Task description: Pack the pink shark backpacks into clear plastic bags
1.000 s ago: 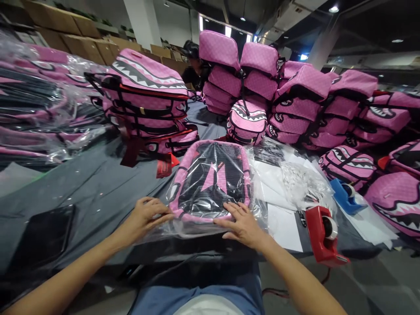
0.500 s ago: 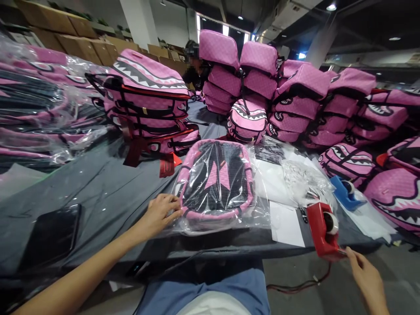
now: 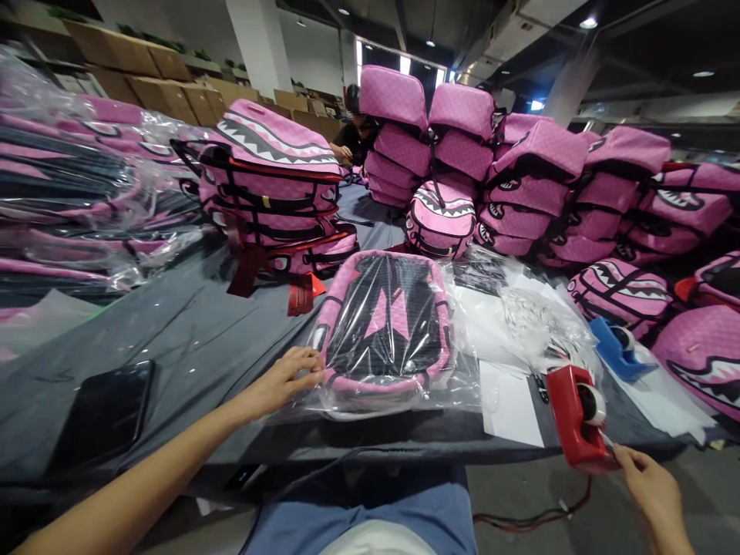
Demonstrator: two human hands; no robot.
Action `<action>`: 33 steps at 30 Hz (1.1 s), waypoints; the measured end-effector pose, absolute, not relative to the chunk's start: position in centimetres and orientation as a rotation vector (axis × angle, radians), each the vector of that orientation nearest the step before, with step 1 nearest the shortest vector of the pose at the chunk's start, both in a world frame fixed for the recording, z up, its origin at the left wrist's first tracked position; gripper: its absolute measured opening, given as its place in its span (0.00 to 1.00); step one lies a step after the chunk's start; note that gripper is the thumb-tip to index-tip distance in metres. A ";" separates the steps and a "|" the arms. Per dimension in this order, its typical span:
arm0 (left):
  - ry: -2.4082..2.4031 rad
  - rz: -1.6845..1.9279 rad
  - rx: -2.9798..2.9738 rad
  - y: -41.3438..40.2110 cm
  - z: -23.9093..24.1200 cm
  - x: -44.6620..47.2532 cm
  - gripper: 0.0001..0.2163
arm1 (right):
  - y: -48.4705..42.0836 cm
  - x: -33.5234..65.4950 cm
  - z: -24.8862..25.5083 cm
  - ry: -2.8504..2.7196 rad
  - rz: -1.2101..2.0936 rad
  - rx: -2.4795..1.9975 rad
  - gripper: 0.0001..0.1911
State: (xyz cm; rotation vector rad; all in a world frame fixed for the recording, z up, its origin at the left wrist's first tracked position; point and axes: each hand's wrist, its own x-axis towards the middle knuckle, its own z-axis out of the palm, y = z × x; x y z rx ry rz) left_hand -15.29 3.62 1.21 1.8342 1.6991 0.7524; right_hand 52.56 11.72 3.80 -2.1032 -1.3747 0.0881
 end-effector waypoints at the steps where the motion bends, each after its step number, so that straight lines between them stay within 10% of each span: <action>1: 1.694 0.771 1.868 3.6 1.2 -15.2 0.18 | 11.1 52.4 4.0 -1.353 0.106 -2.140 0.10; 13: 1.637 0.931 1.983 3.6 0.5 -14.2 0.20 | 5.4 42.4 -0.6 -0.661 1.058 -1.491 0.28; 21: 1.609 0.997 1.957 3.7 0.0 -14.1 0.19 | 7.7 19.4 7.5 -1.753 1.700 -0.877 0.22; 33: 1.597 1.055 1.961 3.3 -0.8 -13.9 0.19 | 18.0 0.5 8.0 -3.352 0.555 -0.683 0.12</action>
